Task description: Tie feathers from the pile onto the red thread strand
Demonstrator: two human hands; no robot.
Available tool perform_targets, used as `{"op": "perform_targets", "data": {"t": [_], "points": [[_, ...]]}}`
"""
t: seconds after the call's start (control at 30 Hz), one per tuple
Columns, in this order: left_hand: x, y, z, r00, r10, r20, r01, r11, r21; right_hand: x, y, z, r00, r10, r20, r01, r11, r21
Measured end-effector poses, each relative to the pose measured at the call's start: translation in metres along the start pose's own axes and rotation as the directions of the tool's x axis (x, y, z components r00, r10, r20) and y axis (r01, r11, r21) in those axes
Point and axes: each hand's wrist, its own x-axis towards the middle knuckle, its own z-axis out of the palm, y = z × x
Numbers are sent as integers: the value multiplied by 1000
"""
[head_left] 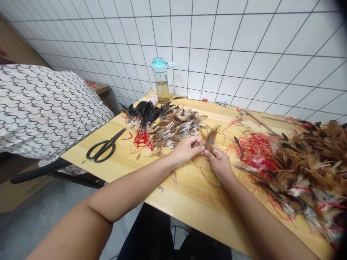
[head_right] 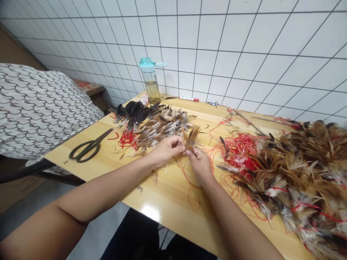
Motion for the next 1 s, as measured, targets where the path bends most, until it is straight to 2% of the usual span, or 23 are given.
{"op": "perform_targets", "data": {"t": [0.13, 0.2, 0.23, 0.37, 0.43, 0.53, 0.63, 0.83, 0.9, 0.93, 1.0], "points": [[3, 6, -13, 999, 39, 24, -41, 992, 116, -1, -6, -1, 1000, 11, -9, -11, 1000, -28], [3, 17, -29, 991, 125, -50, -112, 969, 219, -2, -11, -1, 998, 51, -34, -52, 998, -39], [2, 24, -38, 987, 153, -44, -136, 954, 266, -2, -13, -1, 997, 69, -45, -71, 996, -46], [-17, 46, -76, 979, 103, 174, -173, 873, 456, -3, -18, -3, 993, 96, -73, -102, 992, -81], [-34, 48, -86, 984, 44, 171, -140, 785, 604, -2, -18, -4, 993, 93, -73, -100, 990, -96], [-60, 42, -88, 994, -34, 107, -60, 643, 764, -2, -17, -5, 994, 81, -71, -90, 986, -140], [-78, 34, -80, 996, -67, 55, -8, 567, 824, -2, -17, -4, 995, 65, -69, -76, 984, -163], [-79, 28, -63, 993, -117, 19, 30, 408, 912, -4, -17, -4, 997, 53, -63, -65, 976, -206], [-74, 30, -64, 995, -95, 31, 10, 409, 912, -5, -17, -4, 997, 46, -69, -59, 976, -209], [-70, 32, -65, 997, -72, 42, -5, 446, 895, -5, -17, -4, 996, 43, -72, -57, 977, -206], [-61, 37, -68, 999, -11, 45, -30, 586, 810, -5, -18, -3, 996, 35, -77, -49, 981, -185]]}}
